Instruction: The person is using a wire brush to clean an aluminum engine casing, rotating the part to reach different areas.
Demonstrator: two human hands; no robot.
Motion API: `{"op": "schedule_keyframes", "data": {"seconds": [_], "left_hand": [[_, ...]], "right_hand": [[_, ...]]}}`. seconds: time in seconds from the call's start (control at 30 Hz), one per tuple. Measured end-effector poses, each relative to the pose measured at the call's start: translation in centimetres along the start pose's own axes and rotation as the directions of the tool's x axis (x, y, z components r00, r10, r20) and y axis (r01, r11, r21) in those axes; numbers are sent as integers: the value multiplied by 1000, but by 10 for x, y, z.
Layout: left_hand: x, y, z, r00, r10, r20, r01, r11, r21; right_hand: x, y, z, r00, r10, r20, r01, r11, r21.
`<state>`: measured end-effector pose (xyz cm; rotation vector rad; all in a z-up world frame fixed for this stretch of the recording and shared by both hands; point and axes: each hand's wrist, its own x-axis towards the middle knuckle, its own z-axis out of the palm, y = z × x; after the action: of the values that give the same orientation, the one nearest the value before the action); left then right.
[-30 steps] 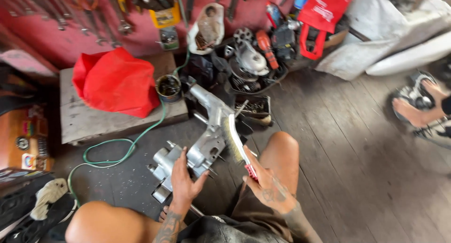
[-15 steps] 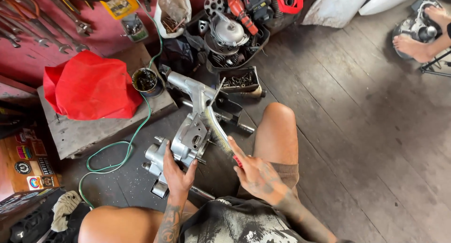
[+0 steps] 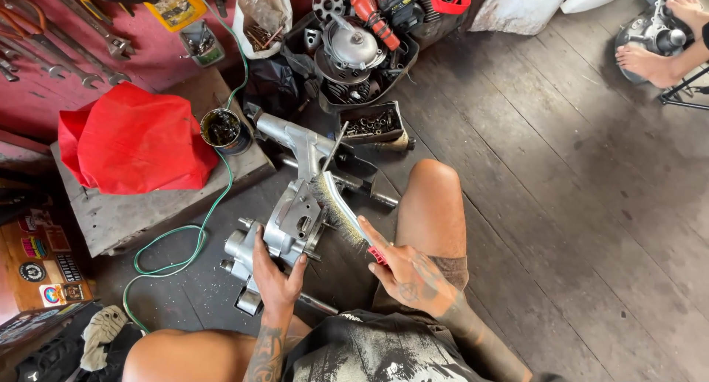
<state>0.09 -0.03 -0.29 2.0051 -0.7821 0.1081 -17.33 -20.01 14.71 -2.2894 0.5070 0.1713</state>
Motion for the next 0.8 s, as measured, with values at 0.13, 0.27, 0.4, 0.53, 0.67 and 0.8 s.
{"op": "schedule_keyframes", "data": {"seconds": [0.13,0.27,0.4,0.53,0.67,0.8], "left_hand": [[-4,-7,1,1000,19,-1,-19,1000,15],[-1,-6,1,1000,11,-6,-10,1000,19],[-2,-6,2,1000,-1,-11,1,1000,23],[-3,-10,5,999,-8,-38,9,1000,29],[0,-11,4,1000,-20,-18,20,1000,23],[0,-11,3,999,-41,-2,41,999,19]], "right_hand": [[27,-13,-6,993,106,49,-108,994,32],[63,-26,-10,994,106,0,-105,992,-70],[59,-26,-17,995,96,17,-96,995,5],[27,-18,-16,997,50,57,-52,998,32],[37,-10,0,993,119,-1,-119,993,22],[59,-18,6,975,213,-57,-220,956,-195]]}}
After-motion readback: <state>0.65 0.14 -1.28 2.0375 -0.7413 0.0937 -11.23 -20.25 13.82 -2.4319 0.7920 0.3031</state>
